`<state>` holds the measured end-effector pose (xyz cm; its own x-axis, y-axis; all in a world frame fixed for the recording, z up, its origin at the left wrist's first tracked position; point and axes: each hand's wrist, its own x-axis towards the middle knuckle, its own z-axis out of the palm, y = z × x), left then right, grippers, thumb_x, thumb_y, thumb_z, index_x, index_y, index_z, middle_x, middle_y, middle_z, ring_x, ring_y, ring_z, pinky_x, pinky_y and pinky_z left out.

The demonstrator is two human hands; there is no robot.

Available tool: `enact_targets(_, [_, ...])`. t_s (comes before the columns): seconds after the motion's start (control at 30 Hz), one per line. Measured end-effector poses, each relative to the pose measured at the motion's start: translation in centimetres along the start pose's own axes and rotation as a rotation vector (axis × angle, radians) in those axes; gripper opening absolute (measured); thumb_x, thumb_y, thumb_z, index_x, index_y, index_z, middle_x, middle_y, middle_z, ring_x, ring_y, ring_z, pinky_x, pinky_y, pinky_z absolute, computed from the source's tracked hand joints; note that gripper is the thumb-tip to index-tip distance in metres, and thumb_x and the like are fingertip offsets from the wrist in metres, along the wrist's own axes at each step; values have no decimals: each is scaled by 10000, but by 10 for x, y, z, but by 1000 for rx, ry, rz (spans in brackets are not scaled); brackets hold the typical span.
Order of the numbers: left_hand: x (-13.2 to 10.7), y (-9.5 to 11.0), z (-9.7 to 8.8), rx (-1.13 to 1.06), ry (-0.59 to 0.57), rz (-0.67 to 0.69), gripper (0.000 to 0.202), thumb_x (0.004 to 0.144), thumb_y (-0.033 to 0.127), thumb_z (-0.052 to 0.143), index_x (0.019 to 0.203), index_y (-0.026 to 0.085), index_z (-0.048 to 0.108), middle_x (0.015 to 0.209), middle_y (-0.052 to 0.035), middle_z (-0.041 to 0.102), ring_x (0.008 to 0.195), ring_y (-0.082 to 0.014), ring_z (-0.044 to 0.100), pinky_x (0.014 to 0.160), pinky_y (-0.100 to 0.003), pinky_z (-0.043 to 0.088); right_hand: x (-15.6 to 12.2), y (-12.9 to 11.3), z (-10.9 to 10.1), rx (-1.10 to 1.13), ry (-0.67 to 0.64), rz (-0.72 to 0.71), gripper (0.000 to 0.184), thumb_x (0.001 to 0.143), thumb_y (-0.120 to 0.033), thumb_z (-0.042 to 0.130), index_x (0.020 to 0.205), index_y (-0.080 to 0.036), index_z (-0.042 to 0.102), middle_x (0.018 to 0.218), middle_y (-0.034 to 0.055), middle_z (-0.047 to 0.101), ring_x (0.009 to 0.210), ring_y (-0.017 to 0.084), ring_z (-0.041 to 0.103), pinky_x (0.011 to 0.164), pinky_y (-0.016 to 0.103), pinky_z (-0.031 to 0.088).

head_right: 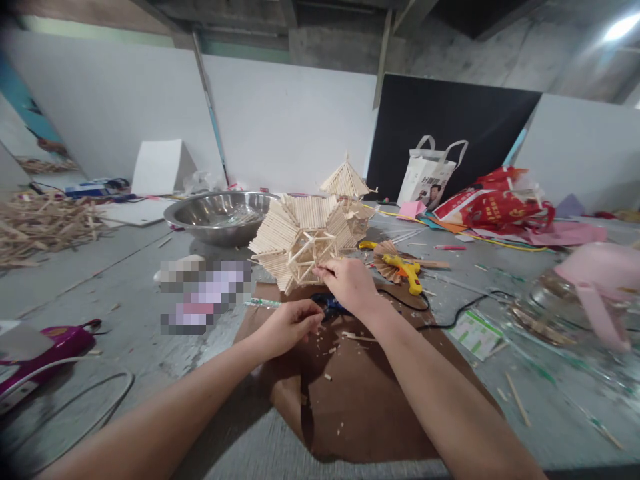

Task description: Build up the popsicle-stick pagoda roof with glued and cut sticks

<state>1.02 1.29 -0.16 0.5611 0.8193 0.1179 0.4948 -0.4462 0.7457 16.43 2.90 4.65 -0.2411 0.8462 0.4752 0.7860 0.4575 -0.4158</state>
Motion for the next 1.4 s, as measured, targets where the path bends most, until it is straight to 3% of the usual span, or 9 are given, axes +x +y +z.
enact_targets(0.2, [0, 1, 0, 21, -12, 3, 246, 757, 299, 358, 764, 156, 558, 641, -4, 571, 557, -103, 495, 523, -211, 364, 1, -1, 4, -3, 19, 55, 280, 769, -356, 443, 854, -187, 649, 831, 69, 664, 741, 178, 592, 648, 253, 402])
enact_targets(0.4, [0, 1, 0, 16, -22, -11, 242, 757, 304, 364, 758, 155, 555, 632, -4, 567, 553, -102, 494, 519, -209, 362, 1, -3, 3, -21, 16, 101, 313, 764, -398, 428, 754, -189, 662, 564, 34, 634, 526, 130, 543, 511, 217, 351])
enact_targets(0.53, [0, 3, -1, 4, -26, -29, 239, 754, 305, 372, 763, 153, 556, 632, -5, 567, 548, -101, 492, 515, -207, 363, 2, -3, 3, -5, 14, 110, 321, 759, -408, 429, 723, -188, 660, 494, 17, 592, 486, 116, 511, 488, 209, 328])
enact_targets(1.1, [0, 2, 0, -4, -29, -35, 249, 755, 320, 368, 738, 149, 549, 619, -7, 562, 540, -102, 487, 508, -208, 362, 1, -4, 2, -25, 27, 66, 350, 772, -415, 409, 631, -186, 633, 501, 9, 577, 472, 104, 482, 483, 203, 310])
enact_targets(1.4, [0, 1, 0, 16, -36, -20, 256, 757, 320, 368, 748, 151, 560, 628, -12, 572, 549, -105, 494, 513, -211, 362, 1, -2, 2, -61, 27, 22, 338, 785, -401, 397, 690, -189, 642, 603, 30, 630, 534, 120, 522, 507, 211, 322])
